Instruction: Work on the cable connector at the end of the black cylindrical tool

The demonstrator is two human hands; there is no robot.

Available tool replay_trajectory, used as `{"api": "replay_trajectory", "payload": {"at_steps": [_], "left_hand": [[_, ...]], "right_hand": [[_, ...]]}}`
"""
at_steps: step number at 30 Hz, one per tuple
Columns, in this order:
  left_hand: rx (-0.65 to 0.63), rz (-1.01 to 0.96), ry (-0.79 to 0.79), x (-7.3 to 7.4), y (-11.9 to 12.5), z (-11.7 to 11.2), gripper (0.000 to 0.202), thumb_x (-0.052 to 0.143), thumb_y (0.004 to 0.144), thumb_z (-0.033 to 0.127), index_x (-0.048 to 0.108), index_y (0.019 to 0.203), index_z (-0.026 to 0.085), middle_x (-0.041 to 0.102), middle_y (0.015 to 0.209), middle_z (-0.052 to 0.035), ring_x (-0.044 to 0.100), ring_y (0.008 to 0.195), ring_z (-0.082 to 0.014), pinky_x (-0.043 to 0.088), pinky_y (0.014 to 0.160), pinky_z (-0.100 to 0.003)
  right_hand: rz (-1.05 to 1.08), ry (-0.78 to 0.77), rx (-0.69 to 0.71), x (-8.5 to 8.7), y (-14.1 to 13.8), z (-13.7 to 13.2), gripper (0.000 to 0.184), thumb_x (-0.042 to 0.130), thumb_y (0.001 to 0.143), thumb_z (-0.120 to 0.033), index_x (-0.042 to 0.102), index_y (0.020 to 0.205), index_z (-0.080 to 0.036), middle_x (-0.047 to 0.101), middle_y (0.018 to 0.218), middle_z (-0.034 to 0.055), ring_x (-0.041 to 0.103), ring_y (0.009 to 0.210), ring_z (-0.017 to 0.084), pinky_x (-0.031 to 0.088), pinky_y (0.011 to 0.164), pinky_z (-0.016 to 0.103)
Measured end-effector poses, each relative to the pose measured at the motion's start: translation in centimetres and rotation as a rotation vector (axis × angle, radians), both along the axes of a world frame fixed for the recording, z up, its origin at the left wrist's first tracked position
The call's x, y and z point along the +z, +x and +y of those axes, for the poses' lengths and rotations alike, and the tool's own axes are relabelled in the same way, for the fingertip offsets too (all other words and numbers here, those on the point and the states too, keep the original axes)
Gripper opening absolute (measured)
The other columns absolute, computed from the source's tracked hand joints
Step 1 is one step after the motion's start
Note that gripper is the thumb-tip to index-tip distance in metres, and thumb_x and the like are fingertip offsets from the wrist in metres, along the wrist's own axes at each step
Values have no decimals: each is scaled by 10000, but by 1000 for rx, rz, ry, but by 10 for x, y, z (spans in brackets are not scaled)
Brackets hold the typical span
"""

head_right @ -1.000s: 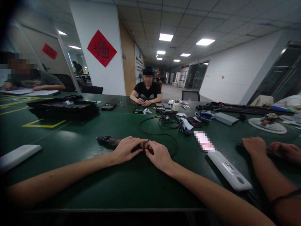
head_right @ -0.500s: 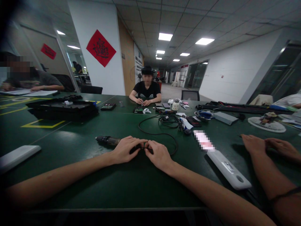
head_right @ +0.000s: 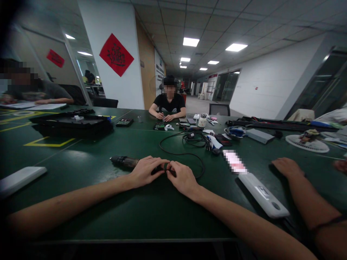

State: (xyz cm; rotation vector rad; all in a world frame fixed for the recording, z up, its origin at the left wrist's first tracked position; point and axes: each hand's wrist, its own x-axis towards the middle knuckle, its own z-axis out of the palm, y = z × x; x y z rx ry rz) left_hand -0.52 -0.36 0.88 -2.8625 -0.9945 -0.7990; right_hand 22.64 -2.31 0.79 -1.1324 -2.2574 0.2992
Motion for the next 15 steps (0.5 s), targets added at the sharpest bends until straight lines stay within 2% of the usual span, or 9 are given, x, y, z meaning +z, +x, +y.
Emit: {"api": "replay_trajectory", "payload": {"at_steps": [12, 15], "left_hand": [[-7, 4, 20, 0, 1, -1, 536, 573, 967, 271, 440, 1486, 295, 703, 1153, -21, 678, 1033, -188, 451, 900, -350], [-6, 8, 23, -1, 0, 0, 498, 567, 982, 278, 461, 1469, 297, 703, 1143, -21, 676, 1040, -190, 452, 897, -350]], "right_hand": [[30, -17, 11, -1, 0, 1, 73, 623, 935, -162, 611, 987, -211, 626, 910, 7, 572, 754, 147, 433, 667, 250], [24, -8, 14, -1, 0, 0, 70, 614, 943, -160, 608, 989, -212, 625, 916, 7, 572, 759, 147, 430, 666, 250]]}}
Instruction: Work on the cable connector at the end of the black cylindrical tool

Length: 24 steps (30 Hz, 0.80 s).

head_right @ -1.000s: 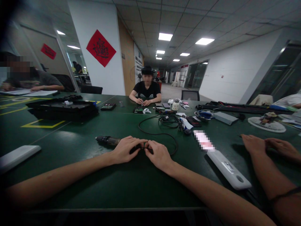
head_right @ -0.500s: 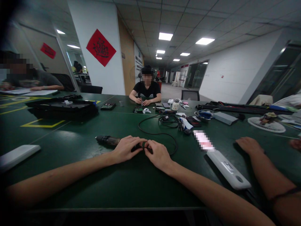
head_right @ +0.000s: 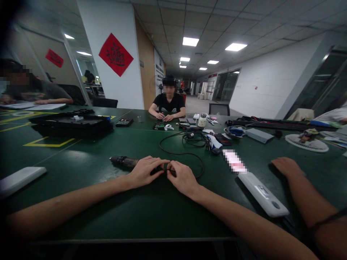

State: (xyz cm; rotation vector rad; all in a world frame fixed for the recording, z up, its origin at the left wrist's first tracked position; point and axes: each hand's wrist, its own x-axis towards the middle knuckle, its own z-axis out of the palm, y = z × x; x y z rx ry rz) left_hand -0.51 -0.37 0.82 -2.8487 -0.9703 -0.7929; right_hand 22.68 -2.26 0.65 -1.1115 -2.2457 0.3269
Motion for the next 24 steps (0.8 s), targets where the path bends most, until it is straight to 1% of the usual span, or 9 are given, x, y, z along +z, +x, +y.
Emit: {"api": "replay_trajectory", "payload": {"at_steps": [3, 7, 9, 12, 14, 17, 19, 22, 24], "left_hand": [[7, 1, 0, 0, 0, 0, 522, 582, 979, 298, 446, 1483, 296, 705, 1141, -20, 676, 1040, -195, 455, 889, -355], [-26, -11, -1, -1, -1, 0, 595, 562, 962, 249, 399, 1531, 305, 702, 1224, -27, 677, 1073, -191, 459, 916, -353], [-26, -7, -2, -2, -2, 1, 559, 543, 978, 249, 417, 1519, 303, 707, 1210, -33, 678, 1065, -194, 458, 906, -354], [-3, -1, -2, -3, -2, 2, 495, 550, 999, 304, 452, 1485, 291, 713, 1147, -39, 679, 1036, -206, 456, 883, -358], [1, -4, -4, -3, -2, 1, 515, 564, 993, 319, 440, 1493, 290, 711, 1149, -42, 679, 1034, -212, 458, 891, -361], [-27, -11, -13, -2, -3, 0, 565, 555, 981, 277, 402, 1524, 298, 702, 1208, -43, 677, 1062, -209, 458, 917, -361], [-36, -8, -20, -1, -3, 0, 546, 542, 987, 262, 413, 1516, 300, 705, 1200, -38, 675, 1065, -204, 455, 917, -360], [-11, 0, -21, -1, -2, 0, 491, 551, 998, 295, 455, 1479, 297, 711, 1150, -31, 674, 1047, -205, 452, 896, -361], [-6, 2, -18, -1, -2, 0, 506, 570, 993, 318, 448, 1484, 296, 710, 1176, -34, 674, 1061, -207, 452, 903, -363]], "right_hand": [[4, 4, 8, 0, 0, -1, 62, 608, 954, -164, 607, 992, -213, 629, 931, 10, 578, 773, 150, 436, 676, 254], [12, 13, 8, 1, 0, -1, 58, 615, 951, -162, 613, 985, -210, 639, 953, 20, 593, 810, 159, 454, 713, 264], [11, 15, 7, 1, 0, -1, 58, 619, 951, -165, 616, 987, -210, 641, 955, 21, 596, 812, 160, 452, 705, 264], [4, 7, 9, 2, 0, -1, 58, 620, 952, -168, 615, 990, -212, 639, 950, 19, 592, 799, 157, 442, 679, 261], [4, 1, 10, 2, 0, -1, 56, 617, 955, -170, 614, 990, -213, 637, 950, 18, 589, 796, 157, 444, 677, 261], [2, -1, 11, 1, 0, -1, 46, 617, 958, -176, 615, 985, -213, 634, 946, 20, 587, 795, 159, 449, 689, 264], [2, 3, 14, 1, 0, -1, 44, 620, 957, -177, 618, 985, -211, 633, 942, 21, 585, 794, 160, 451, 697, 266], [2, 2, 15, 1, 0, -1, 56, 616, 958, -172, 619, 996, -212, 633, 944, 20, 585, 794, 160, 447, 688, 265], [2, -1, 15, 2, 0, -2, 58, 613, 960, -172, 618, 999, -214, 635, 949, 19, 589, 801, 161, 449, 688, 265]]}}
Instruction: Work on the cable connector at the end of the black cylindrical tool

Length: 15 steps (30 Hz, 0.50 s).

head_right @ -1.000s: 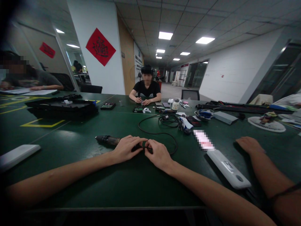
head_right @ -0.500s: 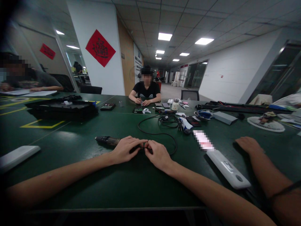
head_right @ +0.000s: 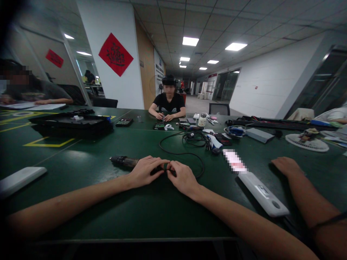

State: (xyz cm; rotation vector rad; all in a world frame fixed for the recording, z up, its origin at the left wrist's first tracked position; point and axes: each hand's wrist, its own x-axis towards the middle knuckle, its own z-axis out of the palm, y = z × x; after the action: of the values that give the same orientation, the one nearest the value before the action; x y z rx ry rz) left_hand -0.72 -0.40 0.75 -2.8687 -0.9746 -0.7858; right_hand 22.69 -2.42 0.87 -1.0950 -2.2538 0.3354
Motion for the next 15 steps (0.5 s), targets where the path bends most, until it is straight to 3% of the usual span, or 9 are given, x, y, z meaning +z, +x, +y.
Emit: {"api": "replay_trajectory", "payload": {"at_steps": [4, 7, 9, 12, 15], "left_hand": [[-6, 12, 28, -1, 0, 1, 478, 584, 1000, 381, 492, 1457, 273, 695, 1278, -53, 662, 1141, -216, 447, 936, -368], [-16, 64, 64, 0, 1, 3, 286, 514, 1052, 406, 646, 1259, 259, 723, 1209, -42, 671, 1109, -205, 438, 897, -355], [-38, 102, 81, 0, 1, 4, 278, 470, 1077, 397, 692, 1168, 257, 739, 1153, -30, 681, 1061, -190, 430, 865, -347], [-70, 101, 95, 1, -4, 8, 281, 474, 1075, 391, 721, 1123, 266, 752, 1103, -20, 688, 999, -175, 433, 841, -341], [-86, 73, 84, 4, -20, 20, 275, 493, 1064, 389, 742, 1110, 280, 761, 1092, -16, 695, 980, -172, 457, 854, -332]], "right_hand": [[5, -3, 6, 2, -1, 0, 68, 620, 961, -168, 627, 1010, -215, 646, 987, 26, 609, 851, 170, 474, 732, 275], [0, 3, 20, 2, -1, -1, 72, 619, 969, -169, 642, 1021, -212, 651, 1012, 37, 623, 890, 179, 497, 772, 287], [-12, 18, 26, 3, 0, -3, 59, 614, 980, -185, 648, 1021, -210, 645, 1017, 42, 628, 886, 182, 513, 784, 299], [-30, 51, 25, 5, 0, -6, 103, 621, 981, -213, 644, 1081, -220, 630, 1085, 53, 636, 868, 185, 547, 780, 322], [-39, 143, 29, 15, -1, -11, 224, 643, 953, -191, 624, 1172, -236, 613, 1178, 72, 643, 995, 230, 567, 874, 393]]}}
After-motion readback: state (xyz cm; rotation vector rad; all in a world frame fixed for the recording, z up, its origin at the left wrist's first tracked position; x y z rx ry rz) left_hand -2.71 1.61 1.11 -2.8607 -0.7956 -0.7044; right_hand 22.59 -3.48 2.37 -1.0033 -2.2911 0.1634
